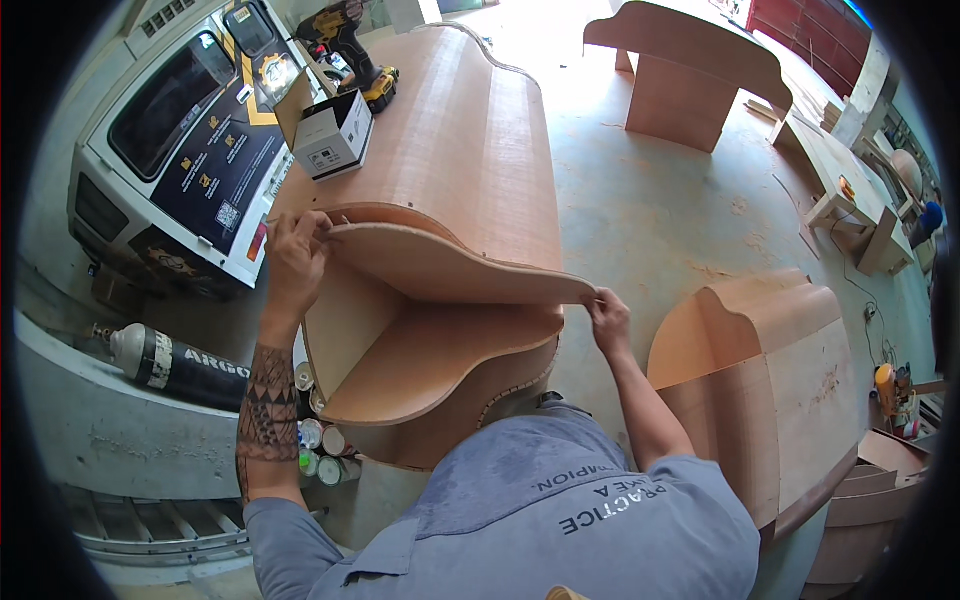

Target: The person assembles a curved wooden structure by driving screws into pre-drilled holes using a drill and positioning additional curved wooden panels into the frame.

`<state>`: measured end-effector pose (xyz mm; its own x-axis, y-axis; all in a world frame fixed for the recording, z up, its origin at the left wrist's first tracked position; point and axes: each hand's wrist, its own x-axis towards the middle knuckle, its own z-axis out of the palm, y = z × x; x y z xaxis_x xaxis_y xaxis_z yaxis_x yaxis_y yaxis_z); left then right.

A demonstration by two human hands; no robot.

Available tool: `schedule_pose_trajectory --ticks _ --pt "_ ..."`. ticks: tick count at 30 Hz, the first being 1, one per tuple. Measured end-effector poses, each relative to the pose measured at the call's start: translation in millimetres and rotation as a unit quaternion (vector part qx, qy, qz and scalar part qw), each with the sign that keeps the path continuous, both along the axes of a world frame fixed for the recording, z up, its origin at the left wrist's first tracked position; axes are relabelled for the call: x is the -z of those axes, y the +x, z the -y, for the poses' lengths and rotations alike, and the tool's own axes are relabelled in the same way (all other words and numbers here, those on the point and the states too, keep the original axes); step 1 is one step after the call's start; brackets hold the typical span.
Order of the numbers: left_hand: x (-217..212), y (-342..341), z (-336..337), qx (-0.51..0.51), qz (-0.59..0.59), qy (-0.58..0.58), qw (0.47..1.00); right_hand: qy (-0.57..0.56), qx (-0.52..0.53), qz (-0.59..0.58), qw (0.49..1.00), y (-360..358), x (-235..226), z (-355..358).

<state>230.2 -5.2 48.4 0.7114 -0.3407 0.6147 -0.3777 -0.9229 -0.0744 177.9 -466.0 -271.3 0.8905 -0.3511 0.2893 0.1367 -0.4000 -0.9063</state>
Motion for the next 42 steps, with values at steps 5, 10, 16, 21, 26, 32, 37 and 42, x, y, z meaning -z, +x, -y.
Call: schedule_pose_trajectory --ticks 5,10,16,21,26,32,37,42 --pt "-52 -61 41 0.092 -0.163 -0.209 0.96 -0.164 0.041 0.153 0.974 -86 -53 45" --pt "-74 -67 83 0.254 -0.179 -0.192 0.931 -0.139 -0.005 0.154 0.978 -181 -46 55" --pt "-117 -73 169 0.407 -0.247 -0.216 0.852 -0.228 0.003 0.112 0.967 -250 -54 21" --pt "-133 -62 218 0.465 -0.179 -0.276 0.822 -0.268 0.1 0.211 0.935 -215 -61 -6" --pt "-144 -35 264 0.37 -0.131 -0.355 0.848 -0.206 0.1 0.242 0.943 -146 -51 -47" --pt "-198 -14 224 0.448 -0.135 -0.416 0.779 -0.158 -0.107 0.289 0.938 -77 -140 -71" --pt "-214 -27 178 0.466 -0.195 -0.346 0.79 -0.189 0.203 0.394 0.876 -10 -247 -33" --pt "-146 -16 168 0.433 -0.172 -0.211 0.859 -0.177 -0.058 0.203 0.961 -1 -251 -22"
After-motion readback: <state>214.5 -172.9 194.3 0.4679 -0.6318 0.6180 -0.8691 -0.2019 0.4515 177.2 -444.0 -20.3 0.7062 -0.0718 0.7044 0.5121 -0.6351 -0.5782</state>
